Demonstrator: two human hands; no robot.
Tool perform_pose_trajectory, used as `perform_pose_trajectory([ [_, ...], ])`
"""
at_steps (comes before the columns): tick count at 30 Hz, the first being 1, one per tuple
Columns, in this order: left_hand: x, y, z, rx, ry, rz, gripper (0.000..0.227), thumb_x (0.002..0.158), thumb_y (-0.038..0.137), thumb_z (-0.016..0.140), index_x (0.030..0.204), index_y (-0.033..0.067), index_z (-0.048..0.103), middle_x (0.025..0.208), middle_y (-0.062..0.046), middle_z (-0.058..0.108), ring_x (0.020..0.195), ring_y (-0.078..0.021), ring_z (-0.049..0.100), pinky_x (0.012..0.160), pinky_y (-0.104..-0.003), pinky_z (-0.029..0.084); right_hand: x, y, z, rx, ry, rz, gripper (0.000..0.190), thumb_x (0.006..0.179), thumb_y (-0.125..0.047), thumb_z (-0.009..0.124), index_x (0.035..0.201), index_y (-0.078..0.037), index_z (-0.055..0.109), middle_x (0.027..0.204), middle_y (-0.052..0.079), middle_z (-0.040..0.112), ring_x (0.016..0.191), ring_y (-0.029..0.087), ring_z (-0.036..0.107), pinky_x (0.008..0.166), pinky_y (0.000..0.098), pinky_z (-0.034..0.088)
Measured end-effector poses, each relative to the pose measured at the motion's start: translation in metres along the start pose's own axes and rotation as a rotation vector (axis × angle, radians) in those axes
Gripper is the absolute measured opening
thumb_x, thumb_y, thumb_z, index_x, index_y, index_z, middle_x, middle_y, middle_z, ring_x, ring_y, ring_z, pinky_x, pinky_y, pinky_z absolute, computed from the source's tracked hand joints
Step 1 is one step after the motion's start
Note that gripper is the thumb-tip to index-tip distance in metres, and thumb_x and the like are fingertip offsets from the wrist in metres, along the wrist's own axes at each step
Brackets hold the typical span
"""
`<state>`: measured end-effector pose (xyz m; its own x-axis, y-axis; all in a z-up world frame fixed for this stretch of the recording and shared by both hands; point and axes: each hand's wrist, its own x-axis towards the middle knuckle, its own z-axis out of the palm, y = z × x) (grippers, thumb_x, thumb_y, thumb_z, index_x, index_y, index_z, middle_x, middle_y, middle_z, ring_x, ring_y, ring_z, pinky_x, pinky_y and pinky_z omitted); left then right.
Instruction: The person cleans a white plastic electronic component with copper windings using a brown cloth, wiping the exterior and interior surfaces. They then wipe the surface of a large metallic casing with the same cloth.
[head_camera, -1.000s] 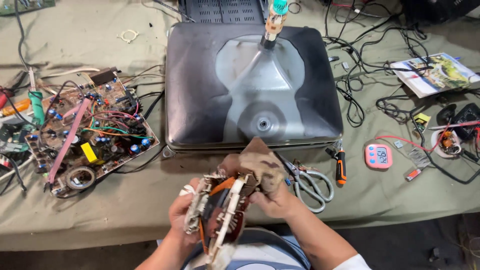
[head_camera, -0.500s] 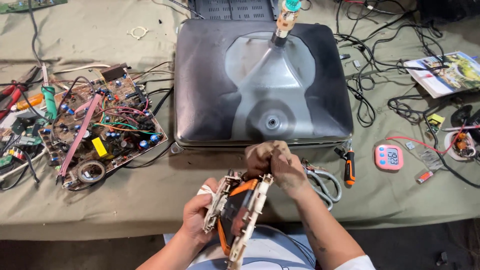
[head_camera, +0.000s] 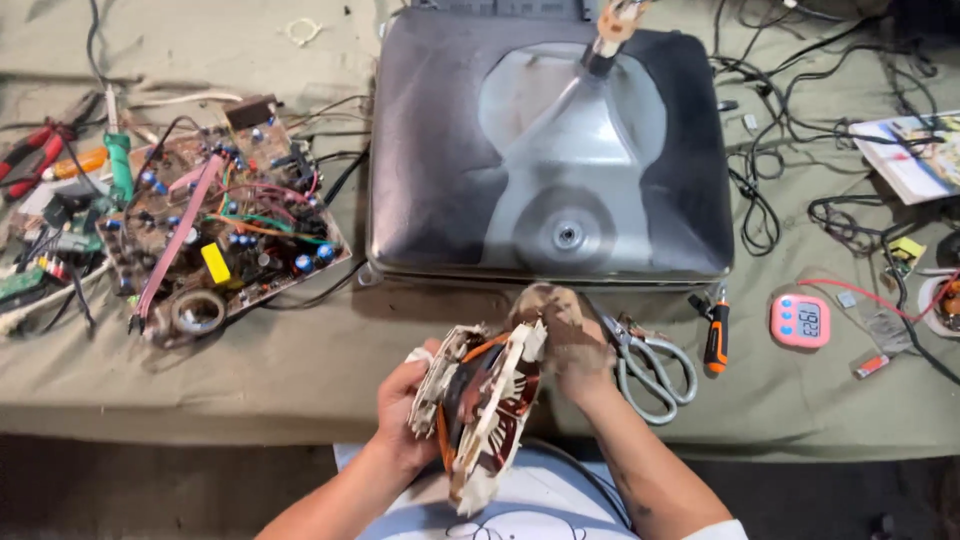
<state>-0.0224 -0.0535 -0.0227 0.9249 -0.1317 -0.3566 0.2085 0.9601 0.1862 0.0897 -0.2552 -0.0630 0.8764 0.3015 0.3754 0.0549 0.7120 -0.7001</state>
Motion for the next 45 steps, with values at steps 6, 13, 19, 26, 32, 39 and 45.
perform_pose_trajectory([
  [6, -0.004, 0.009, 0.024, -0.061, -0.063, 0.055, 0.016, 0.083, 0.018, 0.062, 0.087, 0.0032, 0.058, 0.094, -0.022, 0.069, 0.086, -0.0342, 0.066, 0.081, -0.043, 0.053, -0.003, -0.041, 0.037, -0.451, 0.138, 0.440, 0.035, 0.106, -0.029, 0.048, 0.126, -0.003, 0.062, 0.111, 0.011, 0.069, 0.096, 0.018, 0.067, 0.087, 0.0287, 0.053],
  [13, 0.000, 0.000, 0.038, -0.004, 0.018, 0.034, 0.023, 0.083, 0.024, 0.061, 0.093, 0.0035, 0.061, 0.095, -0.020, 0.069, 0.086, -0.0332, 0.066, 0.083, -0.042, 0.052, 0.024, -0.067, 0.078, -0.982, -0.158, -0.240, 0.038, 0.102, -0.035, 0.054, 0.077, -0.009, 0.065, 0.073, 0.008, 0.062, 0.071, 0.032, 0.060, 0.078, 0.0431, 0.054],
  [19, -0.005, -0.008, 0.046, 0.027, 0.108, 0.040, 0.030, 0.084, 0.030, 0.060, 0.098, 0.0037, 0.063, 0.095, -0.018, 0.070, 0.087, -0.0323, 0.066, 0.085, -0.042, 0.051, 0.001, -0.046, 0.021, -0.889, -0.181, -0.161, 0.035, 0.097, -0.030, 0.065, 0.070, -0.010, 0.057, 0.068, 0.007, 0.062, 0.065, 0.029, 0.058, 0.070, 0.0409, 0.053],
  [26, -0.006, 0.007, 0.052, 0.073, 0.224, 0.048, 0.040, 0.084, 0.037, 0.058, 0.104, 0.0041, 0.066, 0.096, -0.016, 0.070, 0.087, -0.0311, 0.066, 0.087, -0.042, 0.050, -0.002, -0.075, -0.012, -0.963, 0.216, 0.002, 0.025, 0.101, -0.012, 0.061, 0.076, -0.010, 0.062, 0.077, -0.002, 0.063, 0.072, 0.012, 0.054, 0.073, 0.0326, 0.050],
  [32, -0.007, 0.035, 0.055, 0.102, 0.313, 0.053, 0.047, 0.084, 0.043, 0.057, 0.109, 0.0045, 0.068, 0.096, -0.015, 0.071, 0.087, -0.0302, 0.065, 0.089, -0.042, 0.049, 0.010, -0.089, 0.012, -1.061, -0.029, -0.080, 0.051, 0.071, -0.003, 0.081, 0.053, -0.010, 0.034, 0.050, 0.005, 0.037, 0.049, 0.019, 0.036, 0.052, 0.0319, 0.038],
  [39, -0.016, 0.015, 0.046, 0.149, 0.398, 0.023, 0.055, 0.085, 0.049, 0.056, 0.114, 0.0048, 0.070, 0.097, -0.013, 0.071, 0.088, -0.0293, 0.065, 0.091, -0.041, 0.048, -0.005, -0.021, 0.035, -0.869, 0.081, 0.202, 0.020, 0.081, -0.011, 0.084, 0.083, 0.000, 0.068, 0.070, 0.011, 0.064, 0.068, 0.019, 0.056, 0.064, 0.0424, 0.049],
  [45, -0.011, 0.010, 0.016, 0.077, 0.391, -0.016, 0.044, 0.086, 0.042, 0.062, 0.105, 0.0045, 0.074, 0.102, -0.017, 0.077, 0.096, -0.0313, 0.073, 0.095, -0.044, 0.051, -0.012, -0.010, 0.029, -0.827, 0.232, 0.063, 0.026, 0.090, -0.007, 0.076, 0.067, -0.003, 0.065, 0.057, 0.008, 0.058, 0.055, 0.014, 0.049, 0.054, 0.0324, 0.045],
])
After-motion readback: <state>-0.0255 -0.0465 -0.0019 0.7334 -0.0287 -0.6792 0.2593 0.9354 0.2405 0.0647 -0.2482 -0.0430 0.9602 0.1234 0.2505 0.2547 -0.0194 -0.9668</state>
